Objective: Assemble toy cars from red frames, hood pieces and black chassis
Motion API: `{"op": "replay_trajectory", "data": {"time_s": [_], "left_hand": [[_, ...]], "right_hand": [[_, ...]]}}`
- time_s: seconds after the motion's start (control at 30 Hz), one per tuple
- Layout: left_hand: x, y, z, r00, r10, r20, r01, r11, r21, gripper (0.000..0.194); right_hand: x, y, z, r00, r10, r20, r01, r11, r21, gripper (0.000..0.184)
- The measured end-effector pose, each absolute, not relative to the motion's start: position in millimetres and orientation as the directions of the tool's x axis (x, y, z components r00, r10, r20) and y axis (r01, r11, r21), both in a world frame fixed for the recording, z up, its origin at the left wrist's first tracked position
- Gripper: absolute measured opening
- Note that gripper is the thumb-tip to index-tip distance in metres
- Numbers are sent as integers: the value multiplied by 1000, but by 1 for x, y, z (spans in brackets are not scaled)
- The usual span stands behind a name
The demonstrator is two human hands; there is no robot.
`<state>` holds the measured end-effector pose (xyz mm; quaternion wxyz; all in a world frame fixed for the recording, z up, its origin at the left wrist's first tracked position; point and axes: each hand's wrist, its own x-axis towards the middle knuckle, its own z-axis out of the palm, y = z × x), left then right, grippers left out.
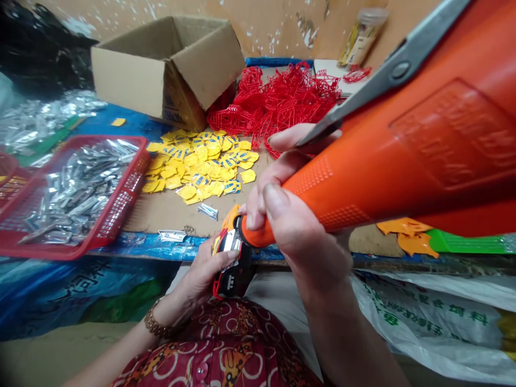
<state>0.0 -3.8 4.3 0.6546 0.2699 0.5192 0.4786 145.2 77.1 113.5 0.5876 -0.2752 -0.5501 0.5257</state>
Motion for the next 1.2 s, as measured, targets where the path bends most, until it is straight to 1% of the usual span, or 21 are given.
{"op": "replay_trajectory", "data": {"time_s": [0.13,0.37,0.5,0.6,0.67,0.77,0.83,0.93,1.03,1.2], "left_hand": [[0,-5,4,-5,911,-411,-312,389,867,46],[0,-11,5,-52,907,-417,-268,390,881,41],[-2,-13,6,-47,892,-449,-258,423,868,41],[-1,-12,7,-36,877,-479,-309,446,840,43],[1,-11,7,-18,869,-494,-382,450,807,43],[4,-7,9,61,850,-523,-499,480,722,41],[4,-6,10,94,839,-536,-538,496,681,40],[1,-6,10,112,841,-529,-582,487,651,44],[-6,-11,10,167,841,-515,-634,492,597,51],[-15,-17,8,247,816,-522,-631,545,552,71]], "right_hand": [[144,75,112,-165,909,382,-299,323,-898,19],[141,68,107,-112,905,410,-278,367,-888,19],[140,66,101,-102,899,426,-263,389,-883,17],[138,65,103,-114,897,428,-288,382,-878,17],[138,67,110,-122,903,413,-343,352,-871,21],[140,71,123,-52,937,345,-417,293,-860,27],[146,77,127,17,940,340,-413,316,-854,28],[161,92,116,67,897,436,-406,424,-810,30],[179,114,92,88,859,505,-432,490,-757,32],[201,142,61,126,839,530,-344,538,-770,28]]}}
